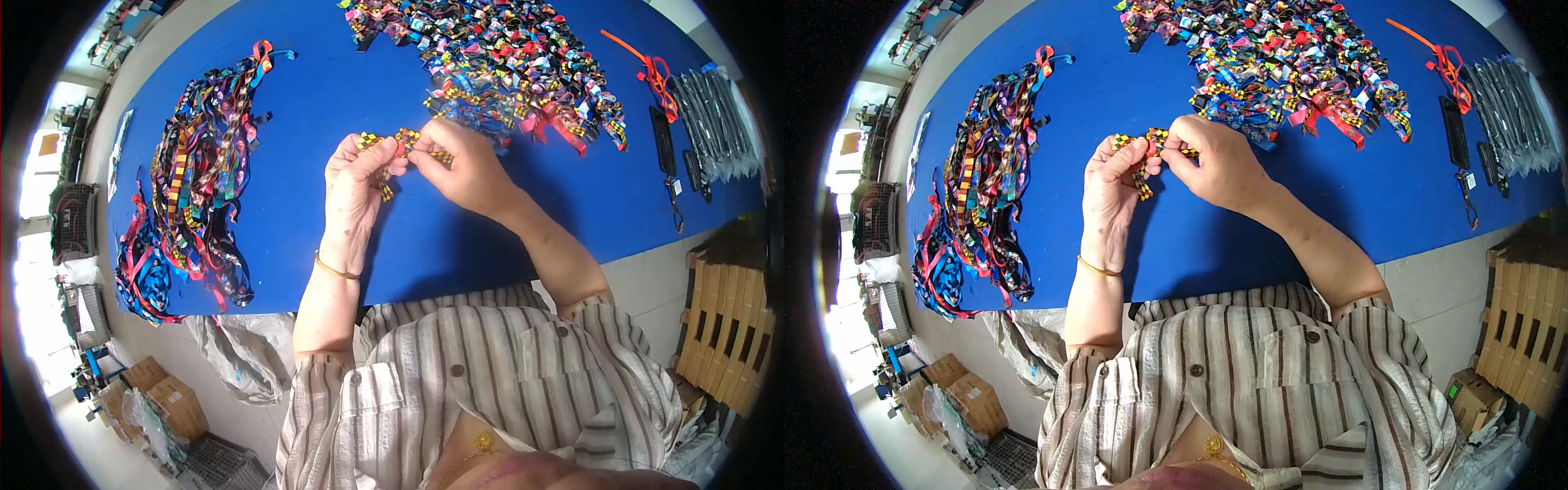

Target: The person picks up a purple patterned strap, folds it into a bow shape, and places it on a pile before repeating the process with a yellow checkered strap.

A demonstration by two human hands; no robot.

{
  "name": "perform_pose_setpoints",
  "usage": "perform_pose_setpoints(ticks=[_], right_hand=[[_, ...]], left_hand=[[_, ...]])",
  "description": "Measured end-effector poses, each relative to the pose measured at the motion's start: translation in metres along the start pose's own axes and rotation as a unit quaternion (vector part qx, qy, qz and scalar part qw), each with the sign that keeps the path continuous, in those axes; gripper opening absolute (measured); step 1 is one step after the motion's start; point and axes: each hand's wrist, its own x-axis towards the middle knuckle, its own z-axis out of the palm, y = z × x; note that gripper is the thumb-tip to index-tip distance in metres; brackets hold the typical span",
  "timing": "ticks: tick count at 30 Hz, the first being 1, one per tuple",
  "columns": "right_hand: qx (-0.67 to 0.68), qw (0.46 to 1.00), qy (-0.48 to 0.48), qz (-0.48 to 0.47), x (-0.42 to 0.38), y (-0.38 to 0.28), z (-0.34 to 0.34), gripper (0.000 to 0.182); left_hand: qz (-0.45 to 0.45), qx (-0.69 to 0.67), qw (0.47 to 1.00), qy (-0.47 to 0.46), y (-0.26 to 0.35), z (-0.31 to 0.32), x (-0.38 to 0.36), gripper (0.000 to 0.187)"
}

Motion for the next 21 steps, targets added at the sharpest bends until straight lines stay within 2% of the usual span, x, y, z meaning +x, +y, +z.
perform_pose_setpoints(ticks=[1,3,7,11,12,15,16,18,21], right_hand=[[-0.003,1.0,0.003,-0.002,-0.001,0.0,-0.001,0.013],[0.137,0.989,-0.015,0.058,-0.002,0.0,-0.001,0.013],[0.362,0.923,-0.017,0.13,0.002,0.008,0.004,0.012],[0.285,0.947,0.002,0.149,0.006,0.01,-0.001,0.011],[0.334,0.93,0.015,0.152,0.007,0.003,-0.001,0.014],[0.312,0.937,0.021,0.155,0.007,0.009,0.003,0.014],[0.294,0.943,0.022,0.155,0.006,0.012,0.004,0.014],[0.258,0.953,0.025,0.156,0.003,0.018,0.006,0.014],[0.299,0.941,0.052,0.147,0.001,0.018,0.011,0.012]], left_hand=[[-0.011,-0.003,1.0,0.004,0.0,0.002,-0.001,0.014],[0.019,0.011,1.0,0.009,-0.005,0.003,-0.001,0.014],[0.071,0.075,0.995,0.011,-0.008,0.008,-0.002,0.016],[0.066,0.072,0.995,-0.012,-0.014,0.007,0.0,0.014],[0.052,0.077,0.996,-0.008,-0.013,0.012,-0.002,0.015],[0.017,0.08,0.996,-0.033,-0.015,0.006,-0.002,0.018],[0.011,0.068,0.997,-0.037,-0.015,0.006,-0.001,0.027],[0.029,0.066,0.997,-0.041,-0.016,0.004,0.0,0.027],[0.043,0.057,0.997,-0.043,-0.015,0.004,-0.001,0.028]])
